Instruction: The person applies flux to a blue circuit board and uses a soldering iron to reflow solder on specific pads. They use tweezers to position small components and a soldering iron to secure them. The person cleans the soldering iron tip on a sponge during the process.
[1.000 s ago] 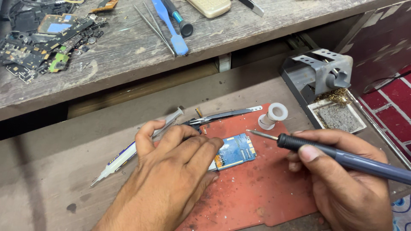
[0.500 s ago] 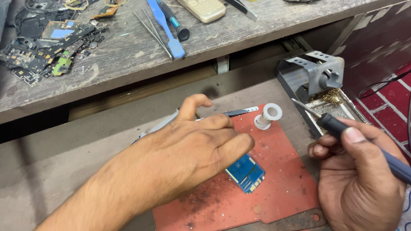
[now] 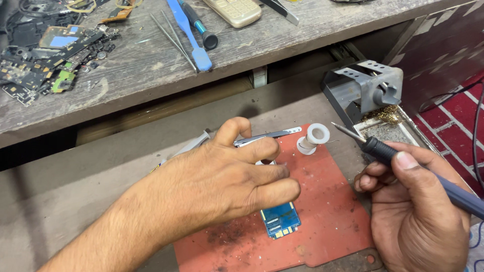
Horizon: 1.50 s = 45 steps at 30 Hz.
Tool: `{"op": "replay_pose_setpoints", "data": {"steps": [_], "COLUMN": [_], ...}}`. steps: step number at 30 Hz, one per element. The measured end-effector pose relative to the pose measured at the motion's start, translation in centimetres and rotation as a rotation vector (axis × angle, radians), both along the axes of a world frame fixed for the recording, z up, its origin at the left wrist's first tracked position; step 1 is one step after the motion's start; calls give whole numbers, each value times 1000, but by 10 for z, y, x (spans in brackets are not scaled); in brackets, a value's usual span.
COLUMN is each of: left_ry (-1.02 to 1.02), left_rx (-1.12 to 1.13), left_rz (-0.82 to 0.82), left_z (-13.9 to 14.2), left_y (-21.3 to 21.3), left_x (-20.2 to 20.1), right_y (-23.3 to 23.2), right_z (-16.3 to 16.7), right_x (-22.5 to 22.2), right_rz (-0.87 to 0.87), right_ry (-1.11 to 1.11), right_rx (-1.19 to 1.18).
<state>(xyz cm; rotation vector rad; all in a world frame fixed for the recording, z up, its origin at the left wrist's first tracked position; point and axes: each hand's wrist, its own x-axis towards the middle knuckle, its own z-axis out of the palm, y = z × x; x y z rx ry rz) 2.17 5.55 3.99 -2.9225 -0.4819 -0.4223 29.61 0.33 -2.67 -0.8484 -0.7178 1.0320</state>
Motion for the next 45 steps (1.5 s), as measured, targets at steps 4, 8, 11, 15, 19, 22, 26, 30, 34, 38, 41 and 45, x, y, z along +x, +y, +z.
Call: {"op": "replay_pose_setpoints", "data": {"steps": [4,8,11,15,19,22,26,30,34,38,41,45], "left_ry": [18,121,107,5,-14,36,-40,-94,-202,-299,-375,-454], "left_rx": [109,54,-1,25,85,54,109,48,-66,-177,-225,-293], "left_rz": [7,56,60,42,90,186,276,431,485,624,636,633], "left_z": [1,3,4,6,10,16,21,28,35,38,36,25], "left_y": [7,11,11,8,5,2,0,5,0,-11,-18,-28], "left_x": [-1,-2,-2,-6,-10,-13,-18,-26,-31,-34,-38,-38], "right_y": [1,1,0,1,1,0,-3,-3,-3,-3,-3,-3], "right_z": [2,5,7,9,8,7,7,7,7,6,6,2], "right_x": [-1,-3,-4,-5,-6,-7,-6,-7,-7,-5,-3,-5], "right_rz": [9,-3,-18,2,9,31,58,71,71,88,125,209], "right_ry": [-9,-37,-70,-66,-71,-113,-205,-213,-193,-228,-299,-391], "right_rx": [-35,-56,-78,-73,-67,-43,-32,-26,-24,-30,-56,-6]}}
